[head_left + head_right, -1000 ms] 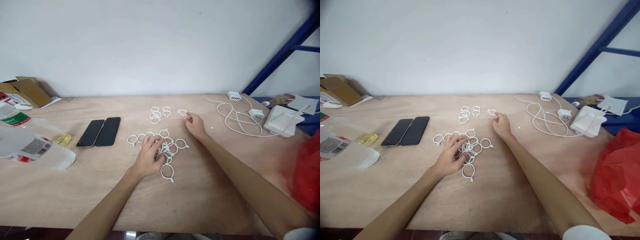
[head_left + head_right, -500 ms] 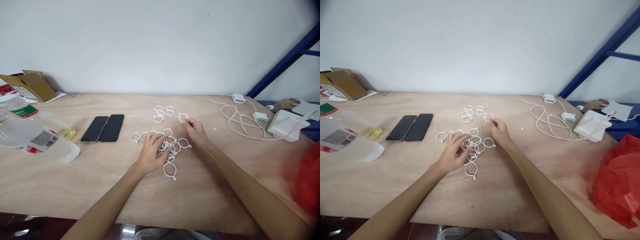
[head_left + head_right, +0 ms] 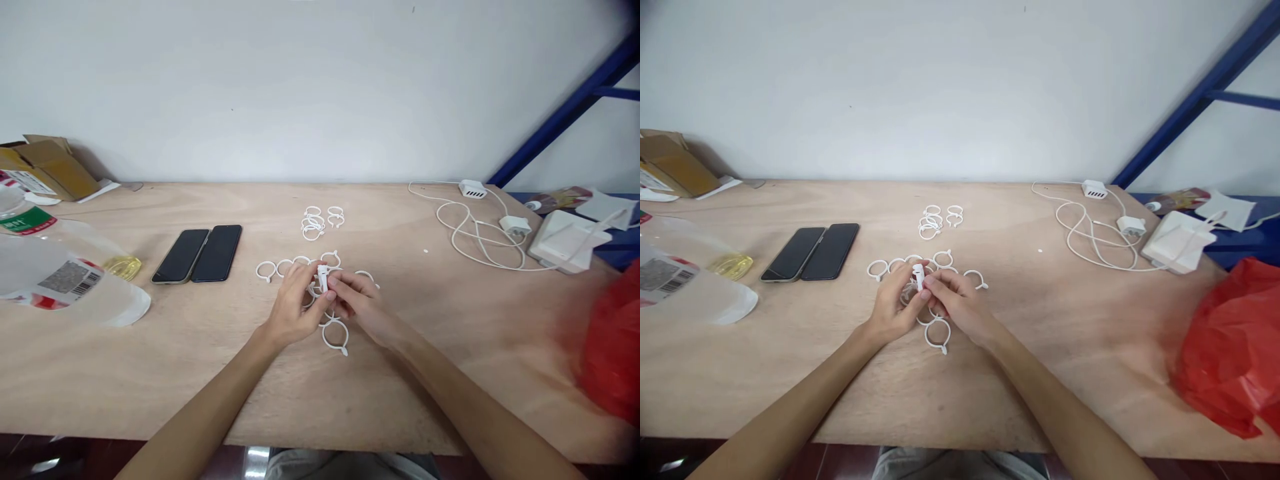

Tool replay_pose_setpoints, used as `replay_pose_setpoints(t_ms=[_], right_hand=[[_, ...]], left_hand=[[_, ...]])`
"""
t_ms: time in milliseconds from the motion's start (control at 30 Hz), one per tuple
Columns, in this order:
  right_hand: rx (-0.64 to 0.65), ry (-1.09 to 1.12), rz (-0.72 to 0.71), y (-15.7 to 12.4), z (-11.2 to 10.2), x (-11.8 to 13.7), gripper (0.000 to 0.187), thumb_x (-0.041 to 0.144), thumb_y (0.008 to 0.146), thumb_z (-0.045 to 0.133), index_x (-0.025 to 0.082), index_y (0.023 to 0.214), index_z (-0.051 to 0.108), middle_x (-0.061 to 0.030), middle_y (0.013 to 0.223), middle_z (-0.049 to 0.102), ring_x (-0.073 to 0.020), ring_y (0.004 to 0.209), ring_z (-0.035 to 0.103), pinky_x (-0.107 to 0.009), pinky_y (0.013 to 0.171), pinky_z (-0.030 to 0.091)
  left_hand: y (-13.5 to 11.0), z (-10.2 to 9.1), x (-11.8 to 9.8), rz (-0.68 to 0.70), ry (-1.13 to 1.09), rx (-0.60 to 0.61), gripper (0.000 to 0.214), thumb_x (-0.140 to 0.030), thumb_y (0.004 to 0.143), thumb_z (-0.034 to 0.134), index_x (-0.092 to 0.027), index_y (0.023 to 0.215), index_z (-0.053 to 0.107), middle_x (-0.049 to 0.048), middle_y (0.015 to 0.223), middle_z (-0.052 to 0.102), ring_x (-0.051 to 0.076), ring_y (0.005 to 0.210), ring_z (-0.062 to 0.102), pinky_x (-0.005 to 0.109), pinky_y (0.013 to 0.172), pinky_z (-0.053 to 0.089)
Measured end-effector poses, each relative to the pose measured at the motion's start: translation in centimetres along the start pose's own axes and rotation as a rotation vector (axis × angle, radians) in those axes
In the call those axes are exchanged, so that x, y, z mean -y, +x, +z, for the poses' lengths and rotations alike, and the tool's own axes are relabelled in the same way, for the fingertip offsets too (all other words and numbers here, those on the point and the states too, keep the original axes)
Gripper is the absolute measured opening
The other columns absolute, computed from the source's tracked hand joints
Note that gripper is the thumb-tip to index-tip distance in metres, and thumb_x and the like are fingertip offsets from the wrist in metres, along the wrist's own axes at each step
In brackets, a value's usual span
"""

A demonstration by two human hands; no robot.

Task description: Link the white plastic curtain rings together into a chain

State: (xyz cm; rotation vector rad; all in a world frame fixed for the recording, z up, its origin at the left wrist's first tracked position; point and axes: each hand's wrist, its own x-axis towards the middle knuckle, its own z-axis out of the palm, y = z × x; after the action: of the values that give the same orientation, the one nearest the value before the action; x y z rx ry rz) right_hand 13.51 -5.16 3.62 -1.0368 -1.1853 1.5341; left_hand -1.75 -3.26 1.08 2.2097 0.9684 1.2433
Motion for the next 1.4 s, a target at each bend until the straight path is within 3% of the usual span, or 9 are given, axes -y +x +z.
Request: replay_pose_setpoints(t_ms=[133, 233, 500, 700, 767, 933, 1133, 1233, 1400], right_hand=[[-0.23, -0.104, -0.147, 0.1, -0.5, 0.2, 0.032, 0.048, 0.077, 0.064, 0.02, 0.092, 0.064, 0.0046, 0.057, 0.049, -0.0079, 0.048, 0.04, -0.022, 0.044, 0.033], [-0.176, -0.093, -0.145, 0.2, -0.3, 0.0, 0.037, 0.048, 0.075, 0.066, 0.022, 0.102, 0.066, 0.0028, 0.063, 0.054, -0.0077, 0.049, 0.042, -0.021, 0.042, 0.033], [-0.209, -0.047, -0.195, 0.5, -0.1, -1.0, 0.025, 0.045, 0.071, 0.07, 0.021, 0.078, 0.074, 0.0006, 0.062, 0.057, -0.0085, 0.05, 0.044, -0.023, 0.043, 0.038], [-0.107, -0.063, -0.173, 0.6, -1.0, -0.6, 0.028, 0.045, 0.074, 0.068, 0.019, 0.084, 0.075, 0.0017, 0.057, 0.054, -0.0084, 0.049, 0.044, -0.023, 0.045, 0.037], [-0.116, -0.105, -0.168, 1.6, -1.7, -0.1, 0.031, 0.046, 0.075, 0.066, 0.018, 0.087, 0.075, 0.0007, 0.06, 0.057, -0.009, 0.051, 0.046, -0.023, 0.046, 0.037], [-0.351, -0.477, -0.285, 7.4, -4.1, 0.4, 0.032, 0.038, 0.074, 0.064, 0.016, 0.095, 0.074, -0.0017, 0.066, 0.062, -0.0125, 0.057, 0.051, -0.027, 0.056, 0.042], [-0.34, -1.027, -0.178, 12.9, -5.2, -1.2, 0.032, 0.031, 0.074, 0.063, 0.02, 0.104, 0.071, -0.0035, 0.076, 0.068, -0.0184, 0.073, 0.06, -0.031, 0.073, 0.044], [-0.37, -1.06, -0.145, 13.3, -5.1, -1.8, 0.021, 0.03, 0.075, 0.061, 0.021, 0.091, 0.072, -0.0028, 0.075, 0.067, -0.0187, 0.074, 0.06, -0.03, 0.069, 0.043], [-0.307, -0.91, -0.332, 11.7, -5.3, -1.8, 0.013, 0.025, 0.079, 0.054, 0.018, 0.08, 0.065, -0.0007, 0.069, 0.062, -0.0151, 0.066, 0.056, -0.028, 0.067, 0.043]], left_hand=[[0.1, -0.1, -0.2, 0.004, 0.069, 0.008, 0.027, -0.032, 0.091, 0.05, -0.017, 0.112, 0.056, 0.0068, 0.089, 0.06, 0.019, 0.08, 0.049, 0.034, 0.075, 0.041], [0.0, 0.0, 0.0, 0.056, 0.094, 0.022, 0.028, -0.032, 0.091, 0.05, -0.018, 0.114, 0.055, 0.005, 0.082, 0.058, 0.019, 0.076, 0.048, 0.034, 0.073, 0.041], [-0.2, 0.2, 0.2, 0.101, 0.06, 0.054, 0.027, -0.035, 0.09, 0.052, -0.018, 0.11, 0.058, 0.0054, 0.081, 0.06, 0.019, 0.075, 0.049, 0.036, 0.073, 0.041], [0.0, 0.1, 0.2, 0.076, 0.092, 0.028, 0.027, -0.033, 0.088, 0.055, -0.017, 0.109, 0.058, 0.0057, 0.082, 0.06, 0.019, 0.076, 0.049, 0.035, 0.073, 0.041], [0.0, 0.1, 0.2, 0.042, 0.119, 0.019, 0.031, -0.032, 0.086, 0.057, -0.017, 0.113, 0.057, 0.0067, 0.087, 0.061, 0.02, 0.081, 0.05, 0.036, 0.076, 0.042], [-0.1, 0.4, 0.5, -0.02, 0.187, 0.011, 0.055, -0.019, 0.077, 0.056, -0.019, 0.131, 0.047, 0.0101, 0.116, 0.059, 0.026, 0.104, 0.05, 0.044, 0.093, 0.039], [-0.2, 0.5, 0.7, -0.024, 0.189, -0.016, 0.071, -0.013, 0.068, 0.052, -0.017, 0.138, 0.039, 0.0123, 0.131, 0.05, 0.028, 0.117, 0.045, 0.046, 0.102, 0.034], [-0.2, 0.5, 0.7, -0.04, 0.201, -0.014, 0.068, -0.013, 0.068, 0.053, -0.017, 0.136, 0.042, 0.0115, 0.129, 0.052, 0.027, 0.115, 0.047, 0.044, 0.101, 0.036], [-0.1, 0.6, 0.6, -0.087, 0.254, -0.064, 0.056, -0.017, 0.075, 0.054, -0.018, 0.131, 0.046, 0.0111, 0.124, 0.054, 0.025, 0.113, 0.048, 0.04, 0.099, 0.037]])
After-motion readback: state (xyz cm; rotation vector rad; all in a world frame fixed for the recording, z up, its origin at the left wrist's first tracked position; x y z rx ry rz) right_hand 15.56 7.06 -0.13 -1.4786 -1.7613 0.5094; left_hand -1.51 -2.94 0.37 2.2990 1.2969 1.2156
